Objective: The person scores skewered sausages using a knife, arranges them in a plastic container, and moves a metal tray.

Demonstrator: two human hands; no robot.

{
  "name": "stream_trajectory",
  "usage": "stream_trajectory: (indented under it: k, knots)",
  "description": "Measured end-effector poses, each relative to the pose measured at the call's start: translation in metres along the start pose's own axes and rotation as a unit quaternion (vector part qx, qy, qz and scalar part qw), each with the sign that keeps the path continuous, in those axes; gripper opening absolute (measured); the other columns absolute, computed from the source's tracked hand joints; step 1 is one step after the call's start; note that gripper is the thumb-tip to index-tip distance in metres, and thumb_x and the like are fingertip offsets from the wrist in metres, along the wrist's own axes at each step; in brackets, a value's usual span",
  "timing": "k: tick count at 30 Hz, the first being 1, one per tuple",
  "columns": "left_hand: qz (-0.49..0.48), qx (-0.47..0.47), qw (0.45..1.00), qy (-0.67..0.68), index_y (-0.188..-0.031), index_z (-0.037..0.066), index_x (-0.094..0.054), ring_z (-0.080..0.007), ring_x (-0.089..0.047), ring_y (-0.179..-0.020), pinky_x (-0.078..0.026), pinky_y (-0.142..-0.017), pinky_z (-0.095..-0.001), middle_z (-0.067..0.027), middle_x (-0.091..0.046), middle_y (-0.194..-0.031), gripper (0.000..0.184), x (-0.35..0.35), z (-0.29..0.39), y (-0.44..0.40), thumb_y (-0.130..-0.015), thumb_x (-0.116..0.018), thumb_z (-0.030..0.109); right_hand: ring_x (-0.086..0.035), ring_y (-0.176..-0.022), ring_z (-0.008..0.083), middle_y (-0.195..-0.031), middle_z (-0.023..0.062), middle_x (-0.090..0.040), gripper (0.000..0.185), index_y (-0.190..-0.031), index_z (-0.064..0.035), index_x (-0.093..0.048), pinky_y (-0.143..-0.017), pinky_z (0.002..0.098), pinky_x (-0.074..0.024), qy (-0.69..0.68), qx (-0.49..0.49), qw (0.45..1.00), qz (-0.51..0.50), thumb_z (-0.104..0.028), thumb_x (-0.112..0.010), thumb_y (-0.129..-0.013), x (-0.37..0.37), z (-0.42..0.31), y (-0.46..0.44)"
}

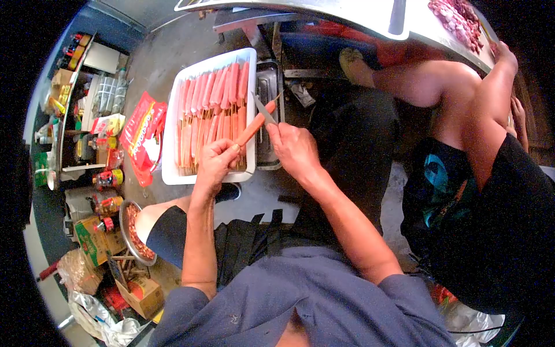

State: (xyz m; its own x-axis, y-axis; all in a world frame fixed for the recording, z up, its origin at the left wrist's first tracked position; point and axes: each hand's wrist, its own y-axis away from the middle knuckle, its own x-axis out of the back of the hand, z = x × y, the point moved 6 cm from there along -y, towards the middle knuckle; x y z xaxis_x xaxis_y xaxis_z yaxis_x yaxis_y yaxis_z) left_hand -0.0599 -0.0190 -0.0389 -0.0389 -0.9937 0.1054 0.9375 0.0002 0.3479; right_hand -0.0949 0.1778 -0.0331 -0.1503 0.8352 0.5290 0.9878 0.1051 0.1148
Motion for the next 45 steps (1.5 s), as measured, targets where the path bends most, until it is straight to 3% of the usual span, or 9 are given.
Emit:
stream_trajectory:
  k: [4,10,14,26,29,33,35,37,45]
  knots:
    - [-0.005,-0.001,1.000,-0.026,-0.082,0.000,-0.065,-0.0037,-0.045,-0.057,-0.033,-0.051,-0.0203,0.0034,-0.054,-0.064,0.016,0.001,0.003,0.003,-0.092,-0.060,0.011,-0.057,-0.069,0.0460,-0.069,0.0251,-0.056,0.042,-0.075,0.0017,-0.057,-0.057,0.0474,-0.0441,-0.006,0.023,0.997,0.077,-0.034,-0.055,-0.098,0.009,-0.001,-0.002]
    - [-0.018,-0.001,1.000,-0.007,-0.086,0.000,-0.067,-0.0023,-0.044,-0.056,-0.032,-0.051,-0.0185,0.0036,-0.058,-0.069,0.015,0.002,0.003,0.004,-0.093,-0.061,0.013,-0.063,-0.068,0.0449,-0.072,0.0255,-0.062,0.046,-0.081,0.0015,-0.064,-0.060,0.0510,-0.0488,0.042,0.020,0.997,0.056,-0.037,-0.047,-0.100,0.008,-0.004,-0.002]
    - [-0.016,0.014,0.998,0.056,-0.086,0.002,-0.066,-0.0011,-0.044,-0.055,-0.030,-0.048,-0.0173,0.0023,-0.060,-0.070,0.014,0.000,0.010,0.005,-0.093,-0.062,0.013,-0.063,-0.067,0.0444,-0.072,0.0251,-0.062,0.046,-0.082,0.0016,-0.064,-0.060,0.0514,-0.0491,0.040,0.014,0.998,0.038,-0.037,-0.047,-0.100,0.002,0.000,0.000]
    - [0.002,0.010,0.999,0.032,-0.084,0.003,-0.065,-0.0014,-0.045,-0.053,-0.030,-0.046,-0.0177,0.0011,-0.060,-0.068,0.015,0.007,0.001,-0.003,-0.092,-0.063,0.014,-0.062,-0.060,0.0411,-0.064,0.0247,-0.058,0.046,-0.075,0.0049,-0.061,-0.056,0.0450,-0.0478,-0.010,0.012,1.000,-0.006,-0.034,-0.052,-0.098,-0.010,0.006,-0.002]
    - [0.015,0.014,1.000,0.020,-0.083,0.003,-0.065,-0.0028,-0.045,-0.052,-0.031,-0.046,-0.0193,0.0023,-0.057,-0.065,0.014,0.014,0.010,0.000,-0.092,-0.063,0.014,-0.064,-0.071,0.0440,-0.074,0.0253,-0.064,0.045,-0.082,0.0022,-0.065,-0.063,0.0511,-0.0494,0.046,0.010,0.999,-0.001,-0.036,-0.048,-0.099,-0.006,0.002,0.001]
    - [0.095,0.030,0.995,0.002,-0.082,0.004,-0.064,-0.0040,-0.046,-0.050,-0.031,-0.045,-0.0188,0.0030,-0.055,-0.063,0.014,0.047,0.015,-0.009,-0.092,-0.063,0.014,-0.062,-0.068,0.0438,-0.072,0.0263,-0.060,0.041,-0.080,0.0016,-0.061,-0.058,0.0477,-0.0471,-0.087,-0.024,0.994,0.062,-0.034,-0.051,-0.099,0.003,0.012,-0.003]
    - [0.169,0.020,0.985,0.006,-0.081,0.005,-0.063,-0.0041,-0.045,-0.049,-0.030,-0.043,-0.0189,0.0030,-0.053,-0.061,0.015,0.062,0.026,-0.011,-0.093,-0.062,0.014,-0.060,-0.067,0.0453,-0.071,0.0264,-0.059,0.042,-0.080,0.0023,-0.060,-0.058,0.0472,-0.0464,-0.099,-0.023,0.994,0.052,-0.035,-0.053,-0.098,0.005,0.005,0.000]
    - [0.175,0.015,0.984,0.000,-0.080,0.005,-0.062,-0.0043,-0.043,-0.047,-0.030,-0.042,-0.0198,0.0026,-0.053,-0.061,0.015,0.078,0.023,-0.029,-0.092,-0.062,0.013,-0.059,-0.066,0.0457,-0.071,0.0269,-0.058,0.042,-0.079,0.0027,-0.060,-0.057,0.0468,-0.0460,-0.069,-0.027,0.997,0.010,-0.035,-0.053,-0.098,-0.001,0.000,0.004]
    - [0.264,-0.015,0.964,-0.039,-0.084,-0.001,-0.067,-0.0073,-0.048,-0.053,-0.035,-0.047,-0.0224,-0.0022,-0.059,-0.066,0.015,0.133,0.018,-0.060,-0.089,-0.061,0.011,-0.059,-0.063,0.0432,-0.069,0.0257,-0.058,0.045,-0.075,0.0021,-0.060,-0.056,0.0461,-0.0451,-0.112,-0.012,0.994,0.002,-0.036,-0.054,-0.098,-0.008,0.002,0.005]
